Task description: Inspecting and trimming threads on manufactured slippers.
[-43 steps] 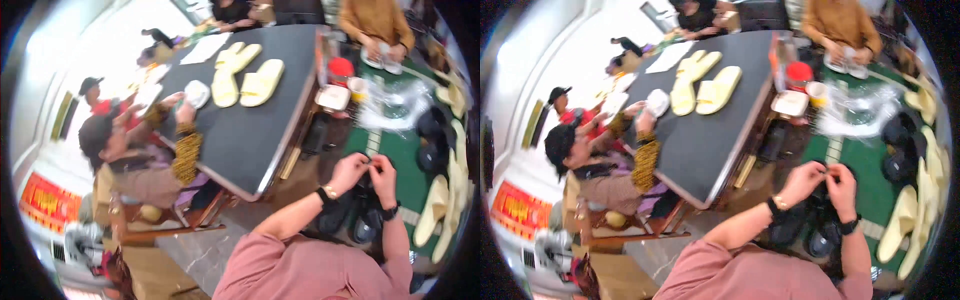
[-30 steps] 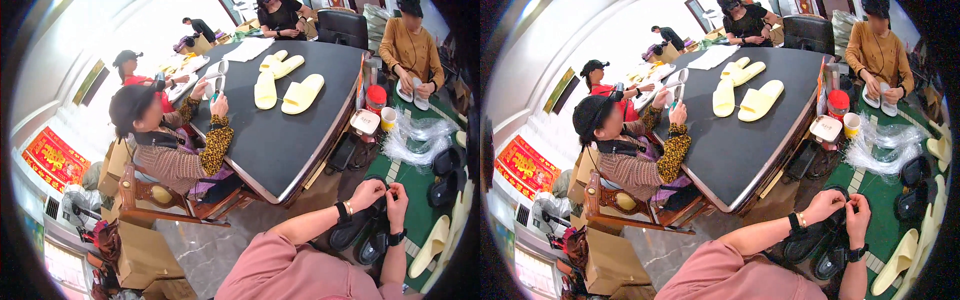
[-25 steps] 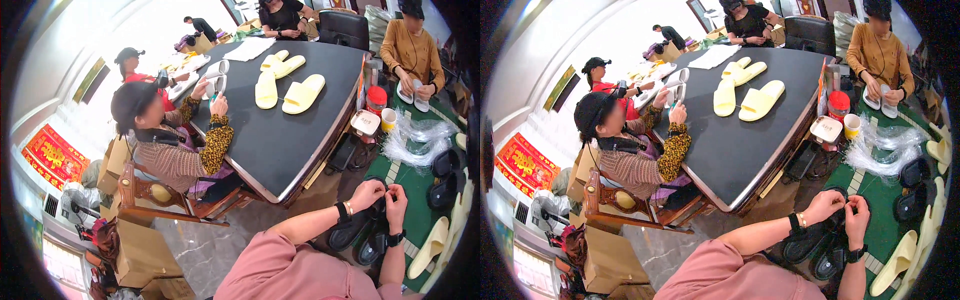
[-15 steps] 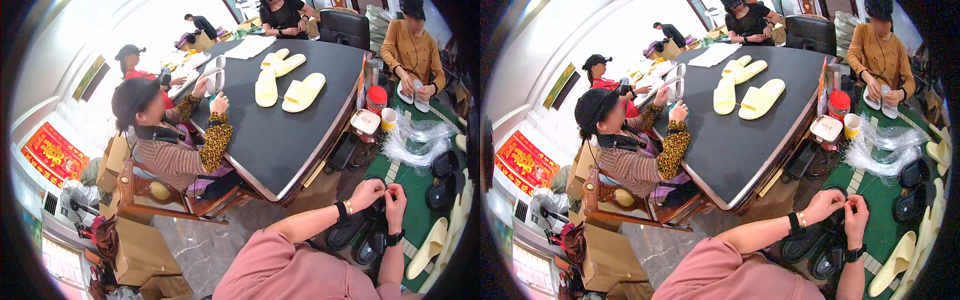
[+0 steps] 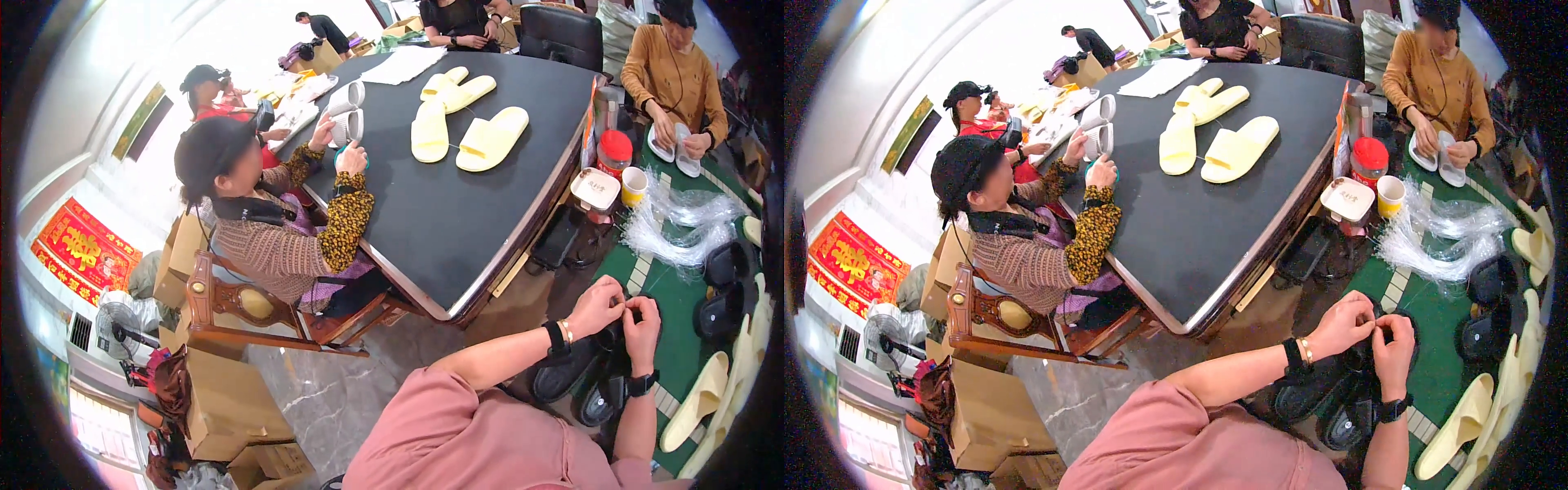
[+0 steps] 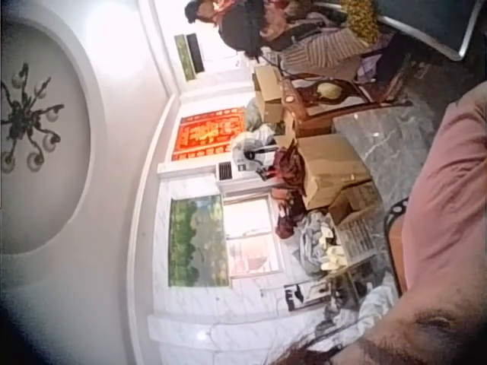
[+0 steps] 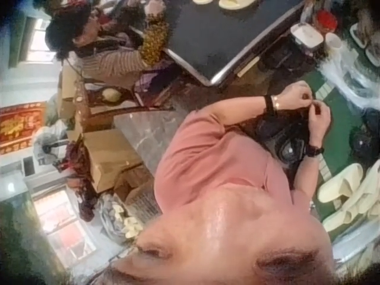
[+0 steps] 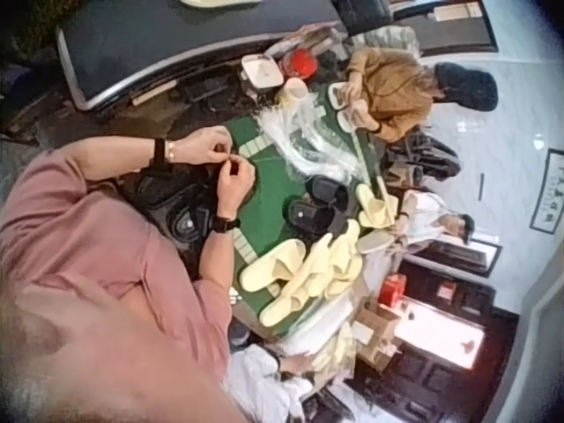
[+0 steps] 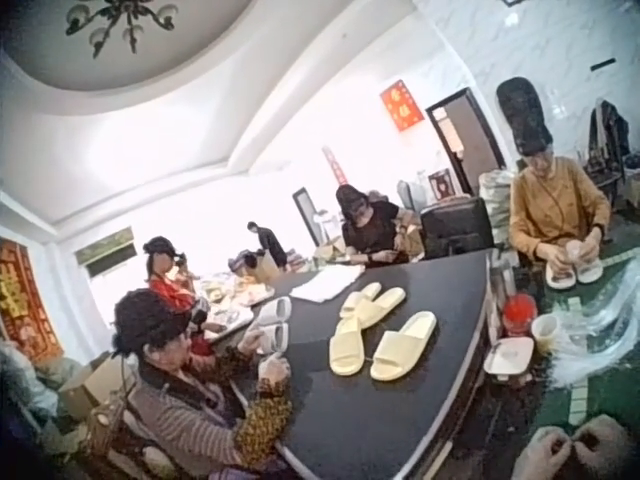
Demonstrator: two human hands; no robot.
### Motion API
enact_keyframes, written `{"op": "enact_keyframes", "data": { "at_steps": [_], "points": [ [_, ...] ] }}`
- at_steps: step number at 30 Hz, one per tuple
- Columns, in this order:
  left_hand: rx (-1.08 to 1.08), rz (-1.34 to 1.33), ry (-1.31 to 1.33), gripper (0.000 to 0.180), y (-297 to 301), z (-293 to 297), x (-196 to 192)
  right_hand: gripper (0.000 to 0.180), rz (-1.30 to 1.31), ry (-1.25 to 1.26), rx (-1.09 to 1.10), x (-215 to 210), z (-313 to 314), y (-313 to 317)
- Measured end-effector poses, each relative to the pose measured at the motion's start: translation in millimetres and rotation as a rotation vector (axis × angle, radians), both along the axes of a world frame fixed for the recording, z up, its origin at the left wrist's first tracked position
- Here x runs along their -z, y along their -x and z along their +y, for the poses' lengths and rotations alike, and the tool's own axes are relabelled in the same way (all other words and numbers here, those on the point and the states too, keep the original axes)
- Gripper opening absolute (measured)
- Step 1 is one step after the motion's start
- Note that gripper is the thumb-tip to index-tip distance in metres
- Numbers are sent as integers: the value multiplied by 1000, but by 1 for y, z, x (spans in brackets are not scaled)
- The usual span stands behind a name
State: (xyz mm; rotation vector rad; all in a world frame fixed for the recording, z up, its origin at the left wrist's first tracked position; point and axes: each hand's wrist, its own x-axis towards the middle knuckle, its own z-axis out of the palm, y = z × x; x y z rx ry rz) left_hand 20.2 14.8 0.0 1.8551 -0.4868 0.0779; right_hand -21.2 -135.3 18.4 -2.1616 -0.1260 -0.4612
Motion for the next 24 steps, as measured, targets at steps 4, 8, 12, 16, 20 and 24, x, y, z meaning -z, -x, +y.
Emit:
{"op": "enact_keyframes", "data": {
  "at_steps": [4, 8, 12, 16, 20, 24],
  "points": [
    [10, -10, -43, 10, 1, 0, -2, 9, -41, 103, -1, 0, 2, -1],
    [13, 31, -11, 9, 2, -1, -3, 10, -27, 140, -7, -1, 4, -2],
    [9, 48, 37, 9, 1, 0, -4, 10, -70, 130, 8, -1, 6, -3],
    [38, 48, 18, 9, -1, 5, -13, 10, -71, 99, -4, -1, 2, -2],
    [-11, 292, 118, 27, -39, 47, -47, 10, 7, -69, 118, -9, -5, 2],
    [-120, 493, 636, 19, -105, 141, -93, 16, -102, -77, 110, -22, -7, 15]
  ]
}}
